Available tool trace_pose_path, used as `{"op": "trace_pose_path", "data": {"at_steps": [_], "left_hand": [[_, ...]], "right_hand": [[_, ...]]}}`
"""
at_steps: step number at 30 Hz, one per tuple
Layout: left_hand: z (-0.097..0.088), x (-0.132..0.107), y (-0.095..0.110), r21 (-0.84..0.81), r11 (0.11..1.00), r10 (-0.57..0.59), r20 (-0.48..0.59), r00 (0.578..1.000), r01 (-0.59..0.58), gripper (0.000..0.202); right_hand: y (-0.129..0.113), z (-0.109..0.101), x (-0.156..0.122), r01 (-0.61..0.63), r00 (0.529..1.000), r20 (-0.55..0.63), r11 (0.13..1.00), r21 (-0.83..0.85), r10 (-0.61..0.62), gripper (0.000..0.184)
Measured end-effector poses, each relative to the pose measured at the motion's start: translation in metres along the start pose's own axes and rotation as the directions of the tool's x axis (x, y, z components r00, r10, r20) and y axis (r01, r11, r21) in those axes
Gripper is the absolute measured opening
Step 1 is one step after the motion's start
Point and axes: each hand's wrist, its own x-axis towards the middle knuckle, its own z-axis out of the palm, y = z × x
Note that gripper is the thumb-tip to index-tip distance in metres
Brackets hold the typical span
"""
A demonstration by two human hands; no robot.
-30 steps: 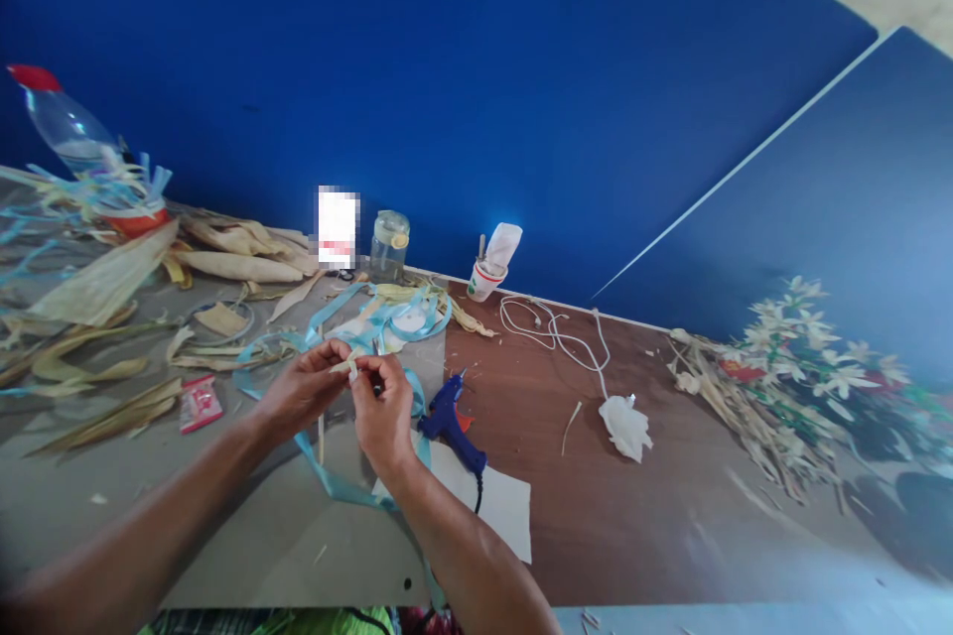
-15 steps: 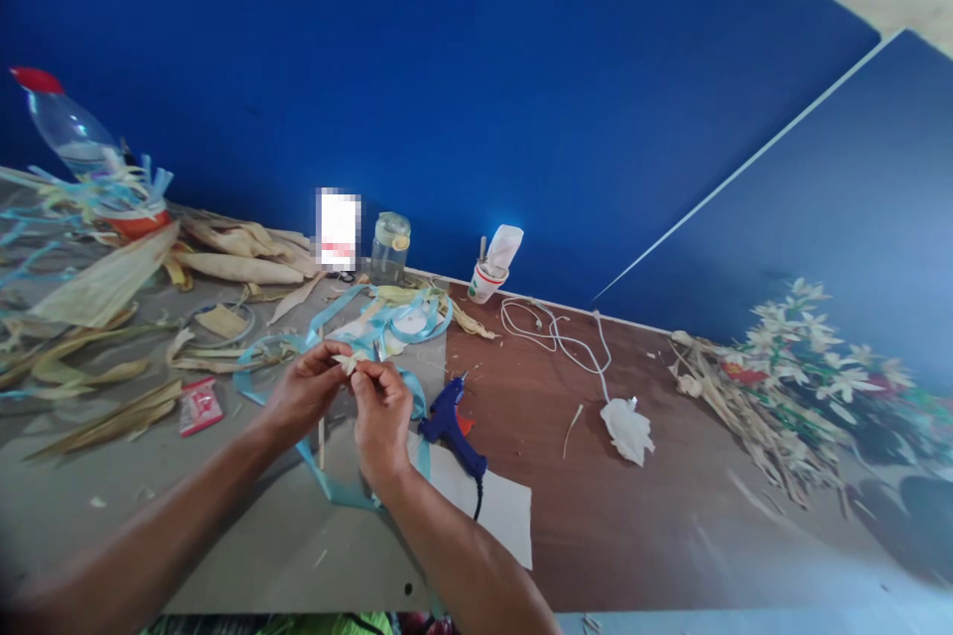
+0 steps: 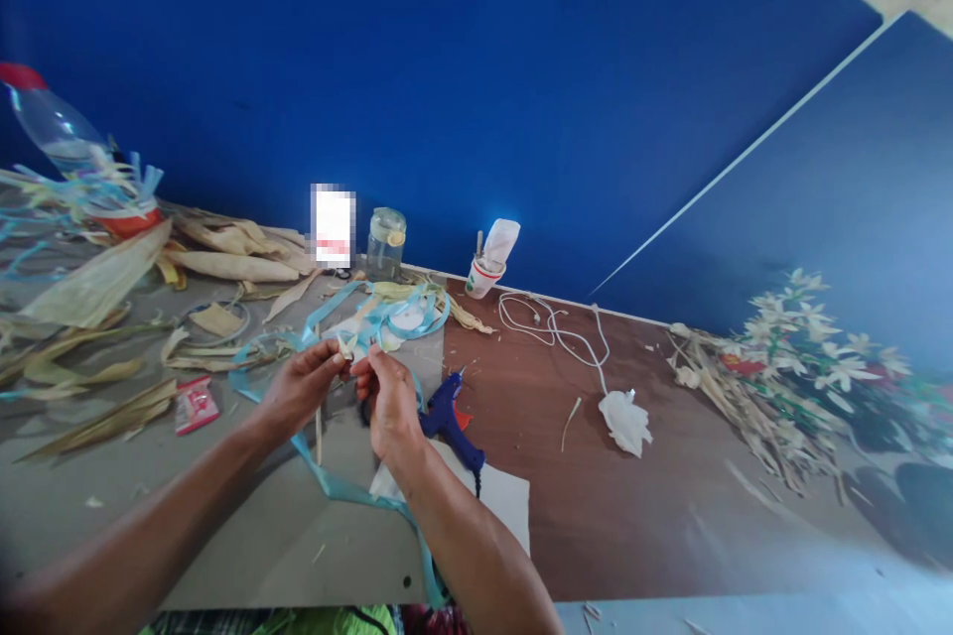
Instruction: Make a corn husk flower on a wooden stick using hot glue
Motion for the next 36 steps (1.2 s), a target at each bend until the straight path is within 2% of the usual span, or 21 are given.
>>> {"op": "trace_pose_path", "data": {"at_steps": [6,9,14,23,30,36], "left_hand": [[0.005,-0.002,0.005,0.079,0.996,0.024,0.075,0.997,-0.030,0.023],[0.006,-0.002,0.007,0.113,0.992,0.052,0.044,0.998,-0.057,0.023],[0.000,-0.001,0.000,0.031,1.000,-0.002,0.045,0.999,0.000,0.021],[0.000,-0.001,-0.002,-0.102,0.994,-0.039,0.035,0.999,0.042,0.020],[0.003,-0.001,0.002,-0.097,0.995,-0.011,0.024,1.000,0.013,0.022],[0.007,-0.003,0.007,-0.044,0.999,0.007,0.079,0.997,-0.004,0.025]], "right_hand": [[0.000,0.002,-0.001,-0.028,0.999,0.029,0.999,-0.045,0.030,0.020],[0.001,0.002,-0.002,-0.026,0.999,0.028,0.999,-0.033,0.027,0.013],[0.002,0.004,-0.003,-0.032,0.999,0.025,0.999,0.001,0.032,0.007],[0.001,0.004,-0.005,-0.049,0.996,0.069,0.999,-0.002,0.049,0.009],[-0.001,0.000,0.001,0.034,0.999,0.002,0.999,0.007,-0.034,0.016],[-0.001,-0.001,0.005,0.064,0.998,0.001,0.998,-0.018,-0.064,0.017]]}}
